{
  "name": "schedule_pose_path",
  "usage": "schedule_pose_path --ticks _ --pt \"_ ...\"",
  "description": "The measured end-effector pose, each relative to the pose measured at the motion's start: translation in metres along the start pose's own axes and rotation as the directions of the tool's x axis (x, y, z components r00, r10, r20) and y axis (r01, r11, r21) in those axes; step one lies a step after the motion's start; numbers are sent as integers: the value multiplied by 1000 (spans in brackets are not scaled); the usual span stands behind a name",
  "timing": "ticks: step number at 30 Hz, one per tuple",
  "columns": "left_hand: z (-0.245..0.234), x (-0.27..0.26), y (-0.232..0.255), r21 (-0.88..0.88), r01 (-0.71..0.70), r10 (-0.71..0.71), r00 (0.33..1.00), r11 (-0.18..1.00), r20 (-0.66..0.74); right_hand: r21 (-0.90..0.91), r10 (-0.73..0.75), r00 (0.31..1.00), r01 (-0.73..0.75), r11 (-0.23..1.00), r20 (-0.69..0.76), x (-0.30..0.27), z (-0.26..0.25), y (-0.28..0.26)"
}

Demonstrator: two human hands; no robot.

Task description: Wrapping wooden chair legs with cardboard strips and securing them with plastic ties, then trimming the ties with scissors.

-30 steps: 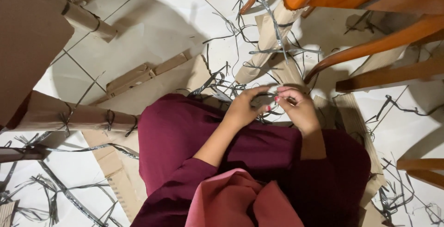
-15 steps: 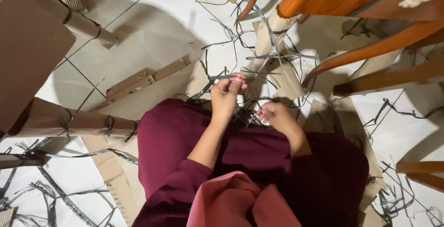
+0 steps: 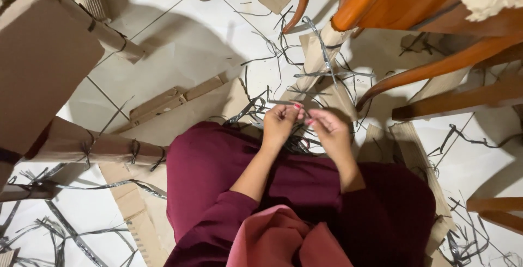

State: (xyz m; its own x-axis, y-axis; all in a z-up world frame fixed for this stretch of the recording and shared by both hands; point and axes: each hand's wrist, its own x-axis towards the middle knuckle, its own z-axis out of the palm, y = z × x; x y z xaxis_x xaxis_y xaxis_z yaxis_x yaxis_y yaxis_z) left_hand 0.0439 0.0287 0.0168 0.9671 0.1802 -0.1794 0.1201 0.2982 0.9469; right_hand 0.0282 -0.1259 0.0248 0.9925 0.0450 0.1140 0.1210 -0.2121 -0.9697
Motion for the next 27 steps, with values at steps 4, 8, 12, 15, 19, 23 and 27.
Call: schedule_pose_path --ticks 4,8,12,15,19,23,27 --pt "-3 5 -17 62 14 -11 999 998 -41 -161 103 994 -108 981 -41 -5 0 0" --pt "-8 11 -27 129 -5 17 996 992 -90 -298 123 992 -109 948 29 0 -17 19" --pt "-5 4 -7 33 18 -12 986 999 -166 -694 437 899 -333 639 -30 2 -46 35" --pt "-12 17 -39 54 11 -1 982 998 -186 -668 468 878 -410 621 -103 3 -64 60" --pt "-10 19 -48 88 47 -30 981 995 -190 -741 477 859 -441 506 -186 5 -88 98" --pt "-11 19 -66 196 74 -27 972 978 -234 -782 450 844 -482 394 -293 7 -87 118" --pt "-10 10 -105 307 162 -60 946 938 -318 -646 280 899 -436 626 -336 11 -57 73"
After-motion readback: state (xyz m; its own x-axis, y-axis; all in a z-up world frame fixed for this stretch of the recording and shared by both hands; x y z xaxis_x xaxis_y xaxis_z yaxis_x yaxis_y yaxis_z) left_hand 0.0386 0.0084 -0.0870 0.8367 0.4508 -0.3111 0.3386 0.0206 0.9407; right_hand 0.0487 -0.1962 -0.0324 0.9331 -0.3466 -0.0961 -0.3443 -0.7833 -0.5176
